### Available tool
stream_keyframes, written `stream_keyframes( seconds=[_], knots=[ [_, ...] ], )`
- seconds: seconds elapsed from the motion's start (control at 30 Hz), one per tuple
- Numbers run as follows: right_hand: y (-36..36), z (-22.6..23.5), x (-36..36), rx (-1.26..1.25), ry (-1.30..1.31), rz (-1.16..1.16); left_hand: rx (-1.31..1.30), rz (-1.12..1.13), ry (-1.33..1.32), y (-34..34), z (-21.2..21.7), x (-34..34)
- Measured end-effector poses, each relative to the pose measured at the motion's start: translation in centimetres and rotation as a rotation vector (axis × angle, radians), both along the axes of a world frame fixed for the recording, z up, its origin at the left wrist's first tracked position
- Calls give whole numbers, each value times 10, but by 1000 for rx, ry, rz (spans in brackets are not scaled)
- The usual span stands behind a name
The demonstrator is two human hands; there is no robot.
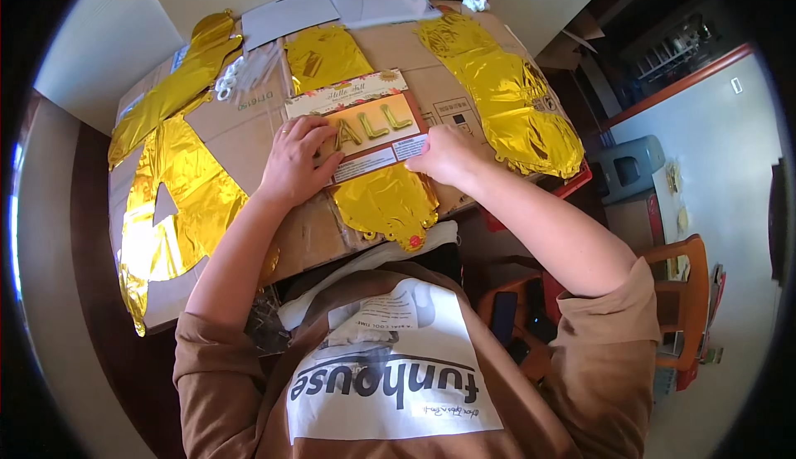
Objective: Folding large gold foil balloons and placing them into cardboard sleeves.
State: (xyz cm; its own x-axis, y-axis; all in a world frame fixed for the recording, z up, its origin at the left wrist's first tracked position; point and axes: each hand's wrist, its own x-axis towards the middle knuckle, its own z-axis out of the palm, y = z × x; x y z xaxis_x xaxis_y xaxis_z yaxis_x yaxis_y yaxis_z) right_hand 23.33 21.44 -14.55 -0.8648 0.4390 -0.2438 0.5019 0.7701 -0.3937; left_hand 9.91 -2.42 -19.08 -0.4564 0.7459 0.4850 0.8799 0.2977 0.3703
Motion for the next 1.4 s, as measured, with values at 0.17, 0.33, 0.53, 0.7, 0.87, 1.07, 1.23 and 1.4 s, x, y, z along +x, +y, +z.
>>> stream_keyframes(
  seconds=[0.17, 0.33, 0.53, 0.7, 0.87, 1.07, 1.23, 1.4],
  knots=[
    [3, 19, -6, -16, -7, -33, 35, 18, 14, 1, -1, 1],
    [12, 13, 17, -525, -156, -385, 70, 34, 24, 3, -3, 1],
    [-3, -14, 0, -344, -94, -269, 54, 33, 22, 1, -4, 1],
    [6, -39, -4, -321, -38, -267, 48, 39, 14, 0, -5, 1],
    [4, -31, 0, -536, 38, -325, 75, 51, 11, 1, -6, 1],
    [13, -40, 4, -525, 44, -316, 69, 59, -15, 4, -3, 3],
    [12, -27, 32, -748, 63, -259, -1, 18, 47, 0, 3, 14],
    [3, 4, 96, -784, 68, -402, -86, -141, 33, 11, 16, 52]
  ],
)
